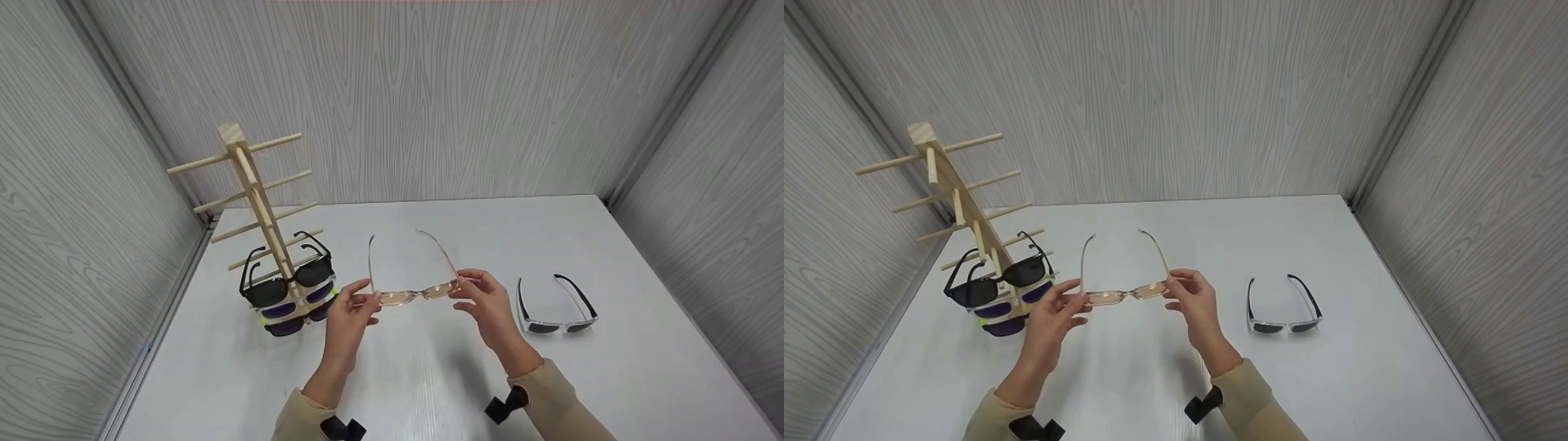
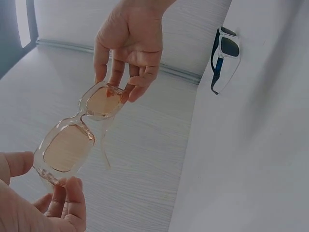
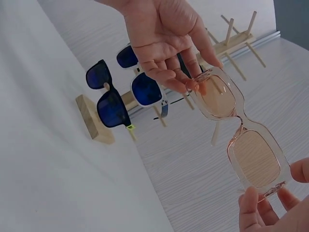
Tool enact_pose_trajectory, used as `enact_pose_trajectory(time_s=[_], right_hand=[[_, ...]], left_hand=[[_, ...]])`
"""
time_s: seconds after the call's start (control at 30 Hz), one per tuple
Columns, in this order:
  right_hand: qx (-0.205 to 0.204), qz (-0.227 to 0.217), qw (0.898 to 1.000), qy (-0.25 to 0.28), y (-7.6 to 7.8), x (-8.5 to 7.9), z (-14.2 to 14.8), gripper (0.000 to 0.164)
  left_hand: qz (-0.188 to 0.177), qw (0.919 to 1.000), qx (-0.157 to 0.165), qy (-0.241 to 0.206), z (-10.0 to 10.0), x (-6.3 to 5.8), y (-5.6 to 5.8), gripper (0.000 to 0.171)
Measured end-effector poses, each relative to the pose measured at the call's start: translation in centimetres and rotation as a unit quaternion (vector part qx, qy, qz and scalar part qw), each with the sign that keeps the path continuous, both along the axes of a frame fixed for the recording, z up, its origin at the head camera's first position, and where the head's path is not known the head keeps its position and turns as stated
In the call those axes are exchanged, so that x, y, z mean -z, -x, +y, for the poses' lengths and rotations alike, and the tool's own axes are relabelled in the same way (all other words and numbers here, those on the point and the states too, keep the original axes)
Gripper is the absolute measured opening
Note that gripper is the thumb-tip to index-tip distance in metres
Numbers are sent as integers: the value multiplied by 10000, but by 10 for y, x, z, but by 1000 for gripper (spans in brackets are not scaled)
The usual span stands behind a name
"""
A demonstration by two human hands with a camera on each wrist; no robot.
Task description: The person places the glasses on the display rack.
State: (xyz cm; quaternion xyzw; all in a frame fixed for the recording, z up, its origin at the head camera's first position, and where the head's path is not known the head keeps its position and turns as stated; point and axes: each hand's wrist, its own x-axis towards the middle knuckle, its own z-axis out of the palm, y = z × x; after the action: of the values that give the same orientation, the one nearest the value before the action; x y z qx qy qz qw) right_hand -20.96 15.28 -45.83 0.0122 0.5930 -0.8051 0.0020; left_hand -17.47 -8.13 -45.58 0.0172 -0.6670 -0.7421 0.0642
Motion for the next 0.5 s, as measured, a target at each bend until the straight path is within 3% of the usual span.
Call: enact_pose_trajectory(time_s=[0.5], right_hand=[[-183,326,9991,205,1,-24,-5,27]], left_hand=[[210,9996,202,5,-9,-29,-5,47]])
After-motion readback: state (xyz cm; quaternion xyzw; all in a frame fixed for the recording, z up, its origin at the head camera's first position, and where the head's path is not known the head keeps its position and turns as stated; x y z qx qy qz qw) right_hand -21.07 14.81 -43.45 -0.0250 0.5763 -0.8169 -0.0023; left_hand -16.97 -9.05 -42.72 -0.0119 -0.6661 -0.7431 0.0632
